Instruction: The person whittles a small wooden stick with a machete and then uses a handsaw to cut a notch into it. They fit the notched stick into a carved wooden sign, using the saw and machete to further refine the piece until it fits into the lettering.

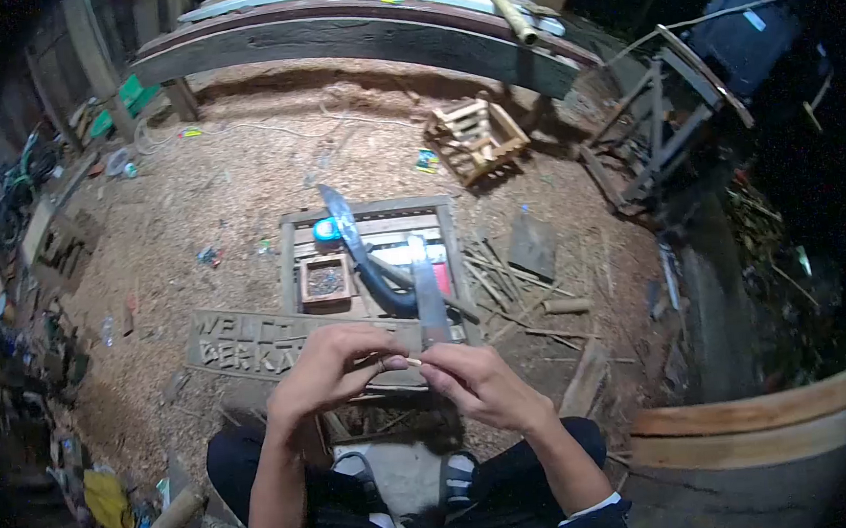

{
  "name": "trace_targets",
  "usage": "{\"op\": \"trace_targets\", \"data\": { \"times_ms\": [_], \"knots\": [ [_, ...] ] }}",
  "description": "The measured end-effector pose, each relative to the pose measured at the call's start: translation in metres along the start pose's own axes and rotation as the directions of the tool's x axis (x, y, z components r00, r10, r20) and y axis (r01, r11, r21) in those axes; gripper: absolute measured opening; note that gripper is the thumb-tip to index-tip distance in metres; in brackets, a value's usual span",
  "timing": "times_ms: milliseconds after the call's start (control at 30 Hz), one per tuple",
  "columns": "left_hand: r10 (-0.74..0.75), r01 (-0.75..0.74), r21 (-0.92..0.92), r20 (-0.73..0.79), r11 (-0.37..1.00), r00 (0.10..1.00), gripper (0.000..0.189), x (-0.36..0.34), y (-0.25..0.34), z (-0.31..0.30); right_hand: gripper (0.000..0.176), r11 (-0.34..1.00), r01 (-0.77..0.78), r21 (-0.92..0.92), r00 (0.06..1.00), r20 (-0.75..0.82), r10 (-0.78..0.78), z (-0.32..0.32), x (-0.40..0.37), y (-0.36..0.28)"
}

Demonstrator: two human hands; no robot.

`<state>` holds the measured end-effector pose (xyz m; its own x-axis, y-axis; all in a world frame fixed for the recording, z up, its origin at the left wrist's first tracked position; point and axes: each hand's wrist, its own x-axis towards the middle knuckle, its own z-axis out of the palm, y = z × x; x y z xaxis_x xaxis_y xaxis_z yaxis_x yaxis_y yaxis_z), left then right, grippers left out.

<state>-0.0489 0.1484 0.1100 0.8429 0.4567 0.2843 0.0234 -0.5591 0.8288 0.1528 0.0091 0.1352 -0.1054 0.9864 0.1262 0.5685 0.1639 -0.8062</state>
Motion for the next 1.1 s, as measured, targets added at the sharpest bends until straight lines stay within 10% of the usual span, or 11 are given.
{"op": "trace_targets", "data": {
  "times_ms": [300,733,1100],
  "knots": [
    [-0.013,0.010,0.378,0.006,0.926,1.000,0.023,-0.009,0.024,-0.021,0.016,0.993,0.118,0.027,0.992,0.040,-0.119,0.015,0.016,0.023],
    [0.003,-0.006,0.073,0.044,0.997,0.999,0.017,0.000,-0.003,0.002,0.027,0.927,-0.002,0.376,0.994,0.101,-0.039,0.008,-0.003,0.035],
    [-0.214,0.275,-0.300,0.221,0.913,0.951,0.025,0.001,-0.028,0.015,0.030,0.757,-0.236,0.609,0.966,0.231,0.115,0.014,-0.001,0.051]
  ]
}}
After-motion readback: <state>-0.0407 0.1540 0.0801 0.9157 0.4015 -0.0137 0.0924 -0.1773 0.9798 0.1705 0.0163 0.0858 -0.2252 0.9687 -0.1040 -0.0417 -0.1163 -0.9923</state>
